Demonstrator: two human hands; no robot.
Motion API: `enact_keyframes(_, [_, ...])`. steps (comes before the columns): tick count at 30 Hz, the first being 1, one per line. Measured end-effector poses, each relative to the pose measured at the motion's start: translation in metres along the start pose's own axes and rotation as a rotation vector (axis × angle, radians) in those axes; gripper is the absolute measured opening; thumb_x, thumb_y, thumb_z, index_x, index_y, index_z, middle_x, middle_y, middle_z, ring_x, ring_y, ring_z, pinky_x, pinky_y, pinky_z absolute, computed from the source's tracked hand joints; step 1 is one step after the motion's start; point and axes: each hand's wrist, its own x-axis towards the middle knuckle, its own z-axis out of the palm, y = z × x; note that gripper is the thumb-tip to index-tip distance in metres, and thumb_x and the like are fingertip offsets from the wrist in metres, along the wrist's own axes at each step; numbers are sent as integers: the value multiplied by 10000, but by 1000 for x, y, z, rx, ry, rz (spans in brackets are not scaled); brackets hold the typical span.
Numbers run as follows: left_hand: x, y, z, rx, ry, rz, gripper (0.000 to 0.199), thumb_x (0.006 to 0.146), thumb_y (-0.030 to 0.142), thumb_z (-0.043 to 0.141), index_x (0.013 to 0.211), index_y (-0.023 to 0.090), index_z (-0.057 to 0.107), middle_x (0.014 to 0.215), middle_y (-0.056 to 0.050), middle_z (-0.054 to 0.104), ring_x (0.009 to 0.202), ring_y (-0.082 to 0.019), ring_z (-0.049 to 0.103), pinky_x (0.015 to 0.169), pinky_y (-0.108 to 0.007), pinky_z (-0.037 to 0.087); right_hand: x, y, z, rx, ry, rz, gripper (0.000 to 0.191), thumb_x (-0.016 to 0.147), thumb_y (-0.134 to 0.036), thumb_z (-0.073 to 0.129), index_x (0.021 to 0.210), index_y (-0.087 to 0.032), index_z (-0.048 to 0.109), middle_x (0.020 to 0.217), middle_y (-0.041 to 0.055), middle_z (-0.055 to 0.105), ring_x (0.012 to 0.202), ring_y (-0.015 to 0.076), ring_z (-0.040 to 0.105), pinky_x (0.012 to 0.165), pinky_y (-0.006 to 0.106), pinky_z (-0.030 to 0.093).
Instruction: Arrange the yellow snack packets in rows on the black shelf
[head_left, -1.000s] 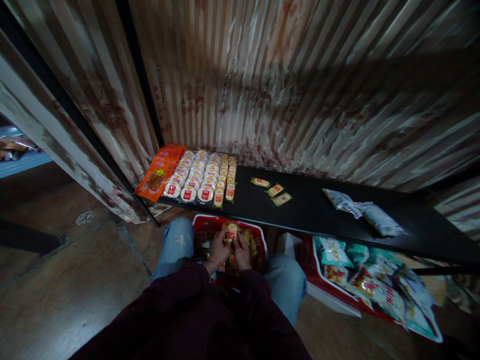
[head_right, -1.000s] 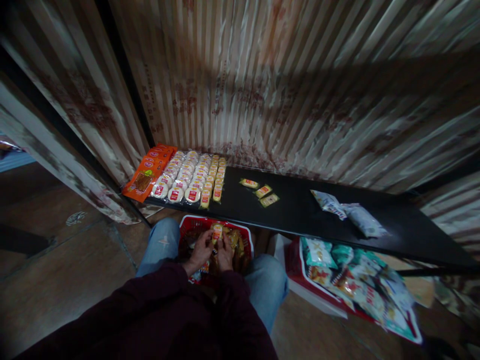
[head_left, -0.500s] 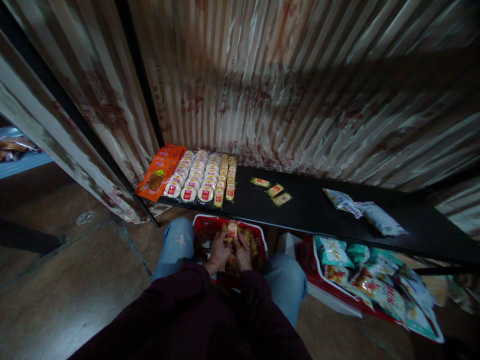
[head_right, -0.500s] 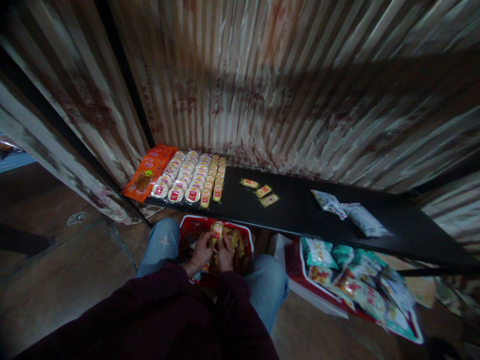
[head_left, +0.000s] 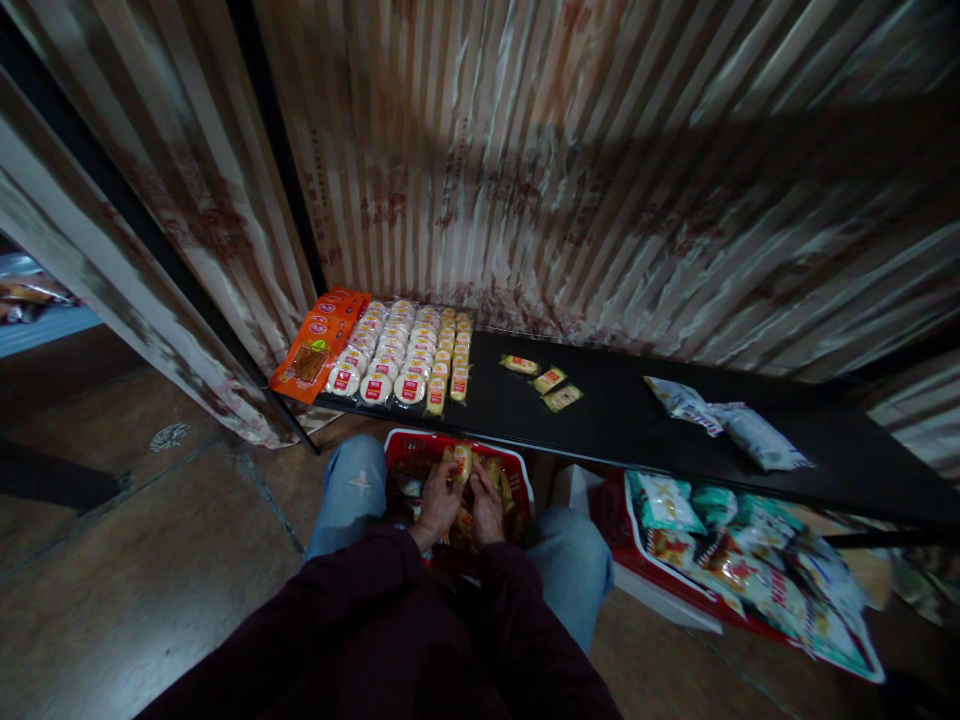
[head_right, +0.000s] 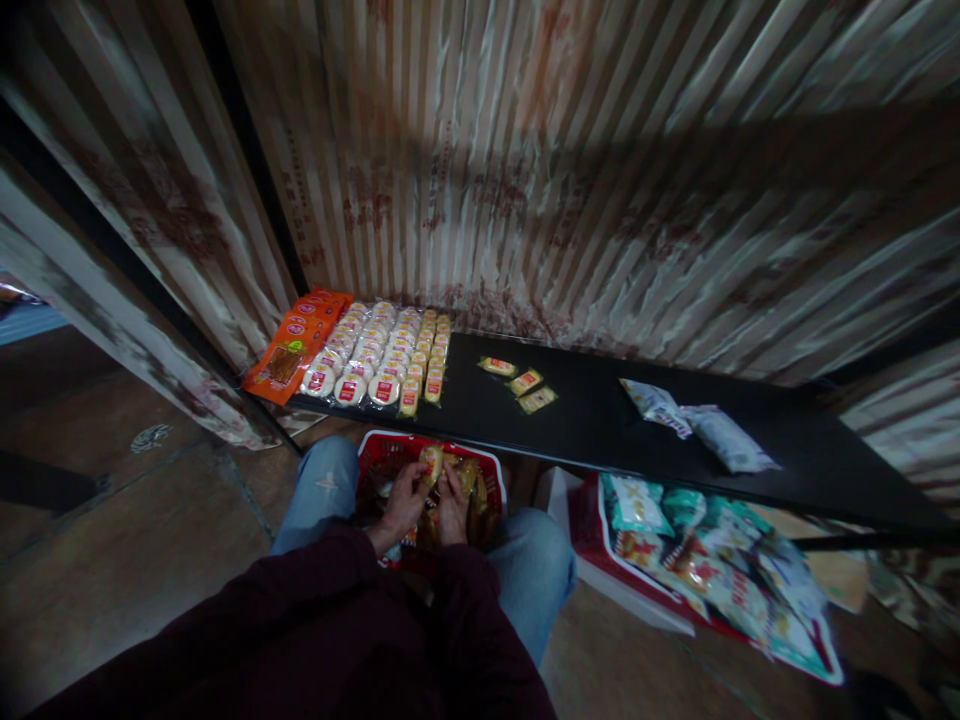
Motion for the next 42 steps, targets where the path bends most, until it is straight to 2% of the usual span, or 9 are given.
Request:
enact_keyframes(7, [-1, 2, -1, -68, -1, -41, 192, 816, 175, 550, 1000, 189, 604, 1062, -75, 675, 1007, -194, 626, 952, -339, 463, -3, -3, 3, 108, 28, -46, 504, 697, -530, 668, 1092, -227, 741, 1187, 81, 701, 1166, 257, 608, 1065, 405, 415])
enact_keyframes(13, [-1, 4, -1, -112, -17, -64, 168, 824, 210, 556, 984, 188, 602, 1044, -85, 683, 974, -204, 634, 915, -339, 469, -2, 1, 5, 133, 16, -70, 501, 711, -511, 657, 1116, -223, 727, 1161, 77, 712, 1110, 252, 637, 1013, 418, 467])
enact_keyframes(22, [0, 5, 1, -167, 19, -166, 186, 794, 231, 608, 972, 188, 637, 1005, -74, 697, 968, -211, 630, 925, -331, 448, -2, 0, 4, 16, 28, -159, 481, 724, -489, 625, 1094, -202, 732, 1156, 111, 704, 1122, 263, 619, 1054, 454, 422])
enact_keyframes(30, [1, 10, -1, -217, 19, -224, 133, 809, 197, 577, 922, 166, 640, 946, -67, 701, 887, -184, 627, 861, -294, 460, -1, 2, 8, -24, 86, -196, 487, 731, -463, 595, 1131, -207, 699, 1201, 105, 684, 1108, 250, 626, 998, 421, 470])
enact_keyframes(37, [2, 12, -1, -449, 63, -362, 169, 724, 215, 639, 876, 178, 702, 968, -72, 730, 987, -222, 631, 934, -318, 443, -2, 3, 8, -14, 101, -215, 473, 732, -467, 587, 1103, -199, 706, 1121, 104, 717, 1055, 262, 640, 969, 442, 478])
enact_keyframes(42, [3, 6, 2, -559, 96, -436, 141, 666, 199, 632, 783, 171, 706, 887, -62, 738, 937, -223, 643, 933, -333, 448, -3, 2, 7, 16, 94, -178, 472, 731, -503, 610, 1070, -193, 716, 1104, 105, 722, 1033, 251, 650, 981, 436, 471])
